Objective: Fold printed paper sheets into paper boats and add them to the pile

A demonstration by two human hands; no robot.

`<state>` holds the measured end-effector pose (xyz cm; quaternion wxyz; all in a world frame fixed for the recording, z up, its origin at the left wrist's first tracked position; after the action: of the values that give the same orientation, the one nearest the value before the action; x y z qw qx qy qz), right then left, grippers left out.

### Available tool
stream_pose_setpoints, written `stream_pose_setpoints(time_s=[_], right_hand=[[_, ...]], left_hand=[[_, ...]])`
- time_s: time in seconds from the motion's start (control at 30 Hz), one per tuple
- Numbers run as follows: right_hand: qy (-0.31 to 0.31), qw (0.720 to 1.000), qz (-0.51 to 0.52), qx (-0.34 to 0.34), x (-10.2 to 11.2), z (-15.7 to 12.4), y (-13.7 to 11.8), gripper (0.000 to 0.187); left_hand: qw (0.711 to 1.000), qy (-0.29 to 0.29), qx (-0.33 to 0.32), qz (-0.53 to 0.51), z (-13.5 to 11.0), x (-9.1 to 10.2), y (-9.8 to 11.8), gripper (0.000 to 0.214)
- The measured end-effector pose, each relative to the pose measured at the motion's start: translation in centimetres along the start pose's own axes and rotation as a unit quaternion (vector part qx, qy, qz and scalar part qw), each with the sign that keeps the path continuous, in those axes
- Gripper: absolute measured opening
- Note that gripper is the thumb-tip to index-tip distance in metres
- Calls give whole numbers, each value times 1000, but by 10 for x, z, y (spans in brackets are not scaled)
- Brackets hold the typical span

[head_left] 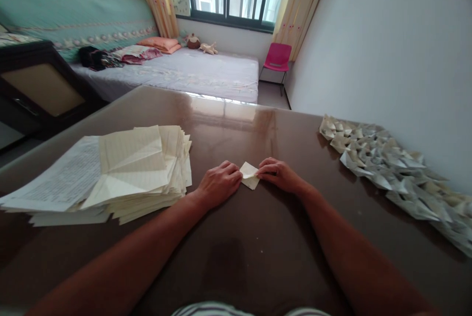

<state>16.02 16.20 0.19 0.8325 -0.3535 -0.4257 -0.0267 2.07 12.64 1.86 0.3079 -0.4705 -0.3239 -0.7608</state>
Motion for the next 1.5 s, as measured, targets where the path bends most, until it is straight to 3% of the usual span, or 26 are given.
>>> stream_pose_setpoints(time_s=[0.27, 0.4, 0.53, 0.87, 1.0, 1.1, 1.27, 1.5], right_hand=[[26, 984, -129, -118, -7, 6, 9, 21], [42, 966, -164, -197, -6, 5, 15, 15], [40, 957, -180, -224, -6, 6, 14, 12], [34, 961, -184, -204, -7, 10, 11, 5], [38, 964, -180, -191, -8, 11, 10, 4], [44, 970, -159, -179, -7, 9, 11, 5], [32, 985, -94, -142, -1, 3, 19, 7], [2, 984, -96, -153, 6, -3, 28, 5]], left_hand=[[984, 0, 145, -106, 4, -12, -32, 20], [979, -18, 179, -99, 7, -16, -33, 22], [979, -30, 193, -60, 9, -14, -28, 22], [981, -29, 190, 18, 11, -14, -22, 13], [995, -26, 101, 2, 10, -14, -8, 29], [998, -37, 43, 12, 8, -17, -1, 28], [996, -56, 28, 67, 3, -20, 1, 31], [994, -63, 28, 84, 0, -17, 1, 33]])
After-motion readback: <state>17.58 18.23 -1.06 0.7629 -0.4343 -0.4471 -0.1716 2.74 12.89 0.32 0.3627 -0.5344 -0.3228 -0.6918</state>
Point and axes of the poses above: each hand's wrist, its own z-axis towards the middle knuckle, its own x-axis out of the back of the hand, y = z × x, the point moved 9 cm from there along z, towards the middle knuckle, and after that the axes turned 10 degrees about x, right-handed, at the moved point
